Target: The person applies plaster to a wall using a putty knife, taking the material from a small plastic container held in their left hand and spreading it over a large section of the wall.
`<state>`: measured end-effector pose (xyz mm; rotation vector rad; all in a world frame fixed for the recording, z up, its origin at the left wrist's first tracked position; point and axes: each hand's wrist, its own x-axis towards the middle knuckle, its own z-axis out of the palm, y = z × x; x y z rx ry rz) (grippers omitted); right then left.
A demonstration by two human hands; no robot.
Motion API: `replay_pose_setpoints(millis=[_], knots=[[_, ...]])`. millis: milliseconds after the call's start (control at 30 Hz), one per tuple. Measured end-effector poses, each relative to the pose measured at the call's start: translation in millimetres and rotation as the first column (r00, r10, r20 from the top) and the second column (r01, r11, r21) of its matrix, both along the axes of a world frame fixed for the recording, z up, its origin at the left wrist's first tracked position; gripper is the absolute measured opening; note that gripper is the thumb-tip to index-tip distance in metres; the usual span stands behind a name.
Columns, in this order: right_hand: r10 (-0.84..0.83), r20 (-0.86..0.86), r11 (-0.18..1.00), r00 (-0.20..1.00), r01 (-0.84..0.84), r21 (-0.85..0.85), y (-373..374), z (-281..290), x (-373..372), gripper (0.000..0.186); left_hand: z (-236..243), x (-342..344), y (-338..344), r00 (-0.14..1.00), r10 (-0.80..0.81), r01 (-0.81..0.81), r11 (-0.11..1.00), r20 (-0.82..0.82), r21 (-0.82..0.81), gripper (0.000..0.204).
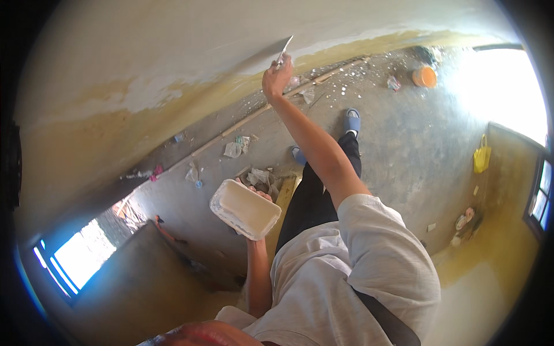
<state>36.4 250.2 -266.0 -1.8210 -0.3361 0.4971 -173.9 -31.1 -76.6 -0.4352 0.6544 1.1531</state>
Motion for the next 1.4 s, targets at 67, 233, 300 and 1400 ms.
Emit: replay_pose_setpoints(millis=[67,233,300,1400], knots=[[0.05,-0.036,0.999,0.998,-0.05,0.015,8,-8,-44,0.039,-11,-20,-3,0.994,0.06,-0.069,0.992,0.088,0.102,0.06],[0.146,-0.104,0.989,0.984,-0.143,0.038,14,2,-141,0.039,-26,-67,-32,0.979,0.14,-0.177,0.942,0.146,0.285,0.058],[0.154,-0.086,0.987,0.984,-0.151,0.047,18,-3,-155,0.039,-29,-74,-31,0.974,0.153,-0.195,0.939,0.166,0.283,0.055],[0.033,-0.701,0.99,0.712,0.071,0.12,-202,15,482,0.023,51,286,28,0.916,-0.394,0.378,0.91,0.073,0.17,0.06]])
